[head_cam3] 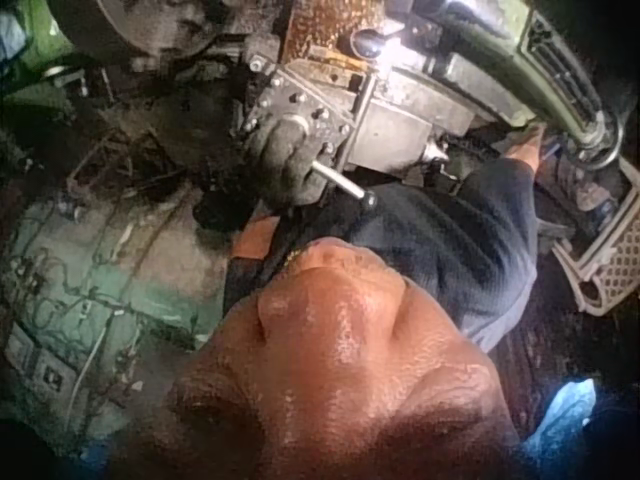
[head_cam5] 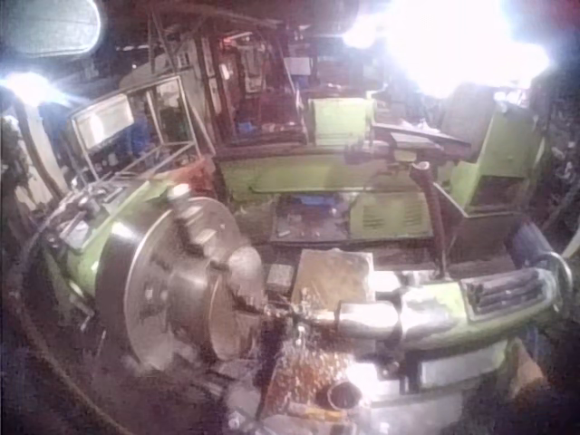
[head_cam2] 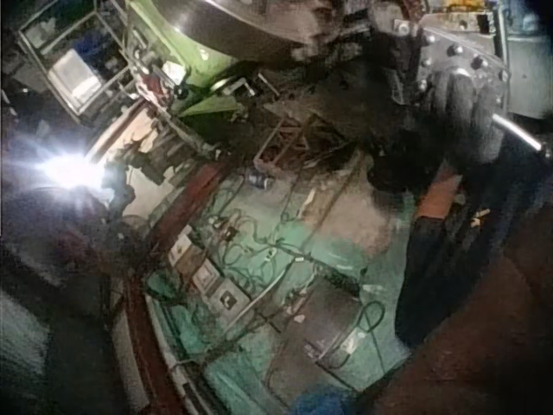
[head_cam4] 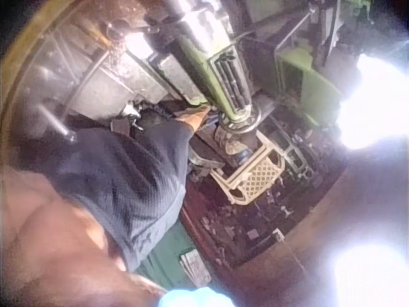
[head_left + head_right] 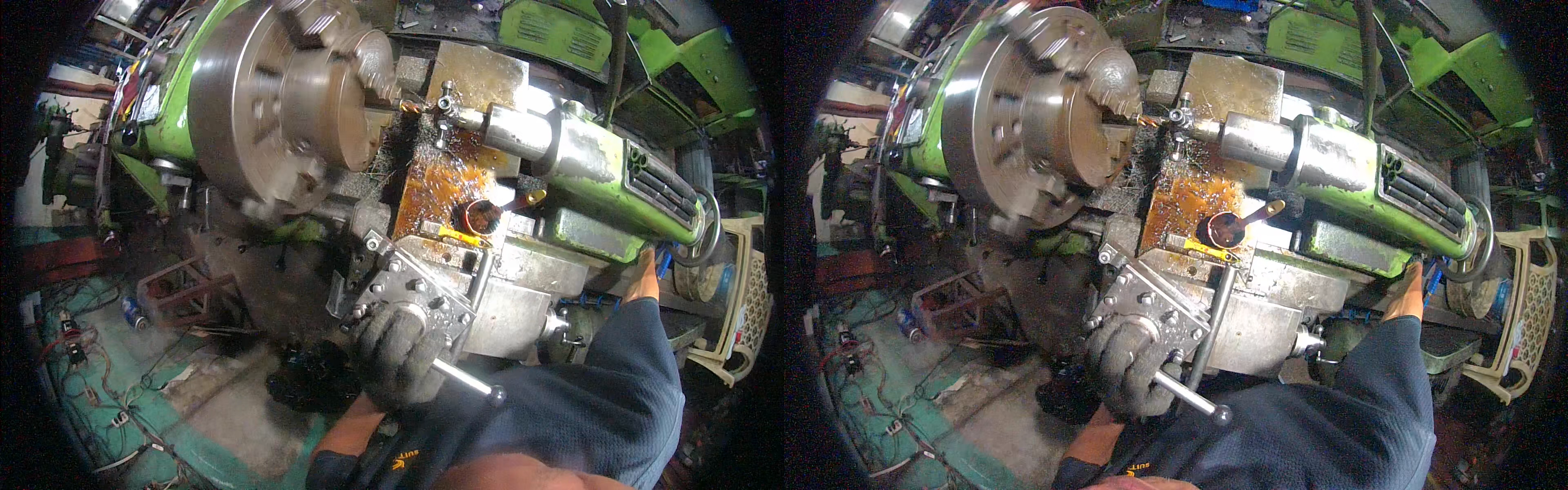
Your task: The person operates a green metal lathe, adjusting the tool post and controls while a metal workpiece spins. They apply cutting fluid to the workpiece and use a brush to clean metal shavings from the machine bed. Another person is visible in the background observing the process.
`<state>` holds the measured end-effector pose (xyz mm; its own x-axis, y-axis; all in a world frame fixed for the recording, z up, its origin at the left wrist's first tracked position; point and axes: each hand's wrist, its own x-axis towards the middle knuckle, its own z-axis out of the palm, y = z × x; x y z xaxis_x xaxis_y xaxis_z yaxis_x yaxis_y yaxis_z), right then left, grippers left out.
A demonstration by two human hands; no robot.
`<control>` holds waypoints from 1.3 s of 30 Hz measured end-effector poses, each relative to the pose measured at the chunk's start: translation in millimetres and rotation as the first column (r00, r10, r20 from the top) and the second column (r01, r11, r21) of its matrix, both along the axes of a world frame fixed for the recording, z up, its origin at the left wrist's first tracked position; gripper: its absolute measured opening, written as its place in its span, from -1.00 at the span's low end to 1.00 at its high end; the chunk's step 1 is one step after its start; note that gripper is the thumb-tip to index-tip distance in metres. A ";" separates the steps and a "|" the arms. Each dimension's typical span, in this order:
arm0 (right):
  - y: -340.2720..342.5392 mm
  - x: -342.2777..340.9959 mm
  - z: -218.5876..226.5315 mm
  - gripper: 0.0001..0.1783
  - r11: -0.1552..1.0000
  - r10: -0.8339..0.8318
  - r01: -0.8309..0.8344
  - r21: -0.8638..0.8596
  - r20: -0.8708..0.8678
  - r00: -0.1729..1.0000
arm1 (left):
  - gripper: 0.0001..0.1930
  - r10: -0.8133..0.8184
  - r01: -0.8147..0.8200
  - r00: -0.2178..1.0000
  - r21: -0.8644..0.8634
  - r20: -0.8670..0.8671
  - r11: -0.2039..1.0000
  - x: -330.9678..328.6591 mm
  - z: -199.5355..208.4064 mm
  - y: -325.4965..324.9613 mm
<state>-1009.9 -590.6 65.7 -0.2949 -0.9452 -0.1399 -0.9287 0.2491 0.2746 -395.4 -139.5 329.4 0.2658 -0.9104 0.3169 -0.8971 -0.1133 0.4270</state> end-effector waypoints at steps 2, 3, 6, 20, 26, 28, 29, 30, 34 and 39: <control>12.4 -9.2 -10.1 -0.80 1.000 -0.019 0.019 0.011 0.011 1.000 | -0.50 -0.031 0.031 0.999 -0.012 0.022 0.999 1.9 0.1 -7.3; 17.7 -14.8 -13.7 -0.80 1.000 -0.021 0.021 0.012 0.012 1.000 | -0.50 -0.044 0.045 0.999 -0.014 0.029 0.999 2.9 0.0 -10.0; -6.9 -1.6 -13.8 -0.80 0.999 0.042 -0.042 -0.004 0.019 0.999 | -0.49 -0.018 0.020 0.999 -0.040 0.050 0.999 0.1 -0.4 -5.3; 83.7 114.0 70.4 -0.52 0.769 0.286 0.302 -0.564 0.726 0.626 | -0.39 -0.064 0.084 0.995 -0.294 0.079 0.952 -4.1 33.1 -17.9; 251.8 302.1 276.1 -0.63 0.926 0.375 0.001 -0.378 0.918 0.129 | -0.35 -0.201 0.210 0.978 -0.266 0.062 0.941 12.6 45.8 3.0; 294.8 353.4 319.8 -0.68 0.828 0.541 -0.224 -0.514 0.837 0.081 | -0.42 -0.163 0.206 0.973 -0.291 0.166 0.934 19.4 56.4 25.5; 310.5 374.3 328.1 -0.71 0.802 0.552 -0.255 -0.541 0.833 -0.035 | -0.45 -0.143 0.180 0.981 -0.324 0.135 0.929 25.8 51.2 39.8; 328.9 396.3 339.7 -0.72 0.825 0.489 -0.317 -0.468 0.872 -0.017 | -0.47 -0.124 0.153 0.987 -0.353 0.105 0.923 34.8 38.8 55.0; 373.7 458.3 338.9 -0.74 0.556 0.817 -0.495 -0.667 0.549 0.178 | -0.59 0.067 -0.068 0.998 -0.281 -0.014 0.957 75.5 -47.7 141.4; 380.1 460.8 343.2 -0.67 0.610 0.793 -0.407 -0.680 0.527 0.306 | -0.46 0.418 -0.073 0.891 0.856 -0.174 0.512 109.6 -228.3 332.0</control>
<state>-549.1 -210.5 408.9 0.4144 -0.8092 0.4165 -0.6222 -0.5859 -0.5191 -285.9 192.5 101.2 0.4453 -0.5924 -0.6714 -0.6005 -0.7538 0.2669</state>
